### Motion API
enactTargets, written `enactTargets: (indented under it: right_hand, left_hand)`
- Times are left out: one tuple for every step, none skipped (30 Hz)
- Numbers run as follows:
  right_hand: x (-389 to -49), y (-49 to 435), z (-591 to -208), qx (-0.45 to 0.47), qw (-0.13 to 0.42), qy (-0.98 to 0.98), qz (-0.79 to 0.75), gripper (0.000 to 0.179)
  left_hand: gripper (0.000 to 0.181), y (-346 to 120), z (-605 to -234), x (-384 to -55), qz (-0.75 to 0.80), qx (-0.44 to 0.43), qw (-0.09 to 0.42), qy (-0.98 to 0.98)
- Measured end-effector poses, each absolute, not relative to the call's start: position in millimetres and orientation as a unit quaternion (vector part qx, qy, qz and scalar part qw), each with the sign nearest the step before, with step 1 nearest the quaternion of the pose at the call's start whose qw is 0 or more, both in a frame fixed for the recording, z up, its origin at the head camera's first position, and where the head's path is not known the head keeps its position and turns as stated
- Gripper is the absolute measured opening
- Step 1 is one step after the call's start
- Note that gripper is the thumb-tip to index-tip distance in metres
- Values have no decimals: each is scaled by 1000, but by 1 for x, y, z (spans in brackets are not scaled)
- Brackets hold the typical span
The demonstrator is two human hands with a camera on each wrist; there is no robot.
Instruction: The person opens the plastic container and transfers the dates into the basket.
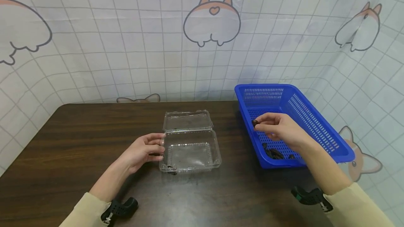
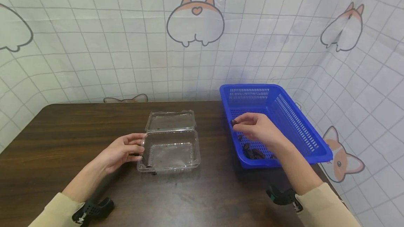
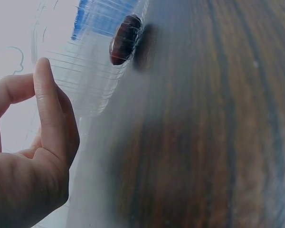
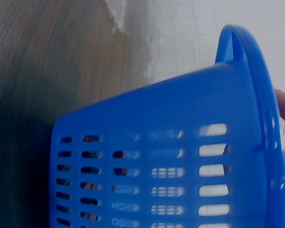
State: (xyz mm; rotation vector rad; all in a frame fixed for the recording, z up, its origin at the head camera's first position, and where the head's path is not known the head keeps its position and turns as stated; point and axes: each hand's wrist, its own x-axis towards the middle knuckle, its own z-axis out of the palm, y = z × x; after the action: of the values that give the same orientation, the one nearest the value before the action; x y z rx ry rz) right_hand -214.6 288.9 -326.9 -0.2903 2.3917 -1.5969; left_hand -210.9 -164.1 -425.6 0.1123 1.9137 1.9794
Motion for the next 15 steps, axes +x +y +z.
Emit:
enactTargets:
  right_hand:
    - [-215,290,-328,-98,125,821,-549,41]
    - [-215,292,-329,-97,125,821,-549,41]
    - [-216,294,-329,-97,125,822,-548,41]
    - [-216,295,-330,-95,125,822,-547,41]
    - [-216,296,-331,-94,124,823,-546,41]
    - [-216,298,-331,-92,123,824,-545,42]
    - [-216,299,-332,-91,123,825,-543,42]
    - [-216,300,-332,-89,123,826,-542,42]
    - [-216,302,-333,-87,123,827,-541,43]
    - [-216,303,-333,-85,124,827,-541,43]
    - [-215,304,-334,-83,124,828,-541,43]
    - [-215,305,-334,-81,124,827,-542,44]
    - [-214,306,-334,-80,124,828,-540,44]
    - [-214,307,-334,-78,124,829,-539,44]
    - [-213,308,-335,-77,124,830,-538,44]
  left_hand:
    - [62,-164,-426,-211,706,39,192,681]
    - [62,-165,-425,-210,707,39,192,680]
    - [61,-165,-425,-210,708,39,192,679]
    - [61,-165,-425,-210,708,39,192,678]
    - [61,-165,-424,-210,708,39,192,678]
    - [61,-166,-424,-210,708,39,192,678]
    - [61,-166,-424,-210,708,40,192,678]
    - [61,-166,-424,-210,708,40,192,679]
    - [61,-166,-424,-210,707,40,193,679]
    - [61,-166,-425,-210,707,41,193,679]
    - [61,-166,-425,-210,706,41,193,680]
    - [61,-165,-425,-210,706,41,193,680]
    - [61,-165,-425,-210,706,41,193,680]
    - [61,-165,-425,-210,706,41,193,680]
    - [61,-165,-425,-210,706,42,193,680]
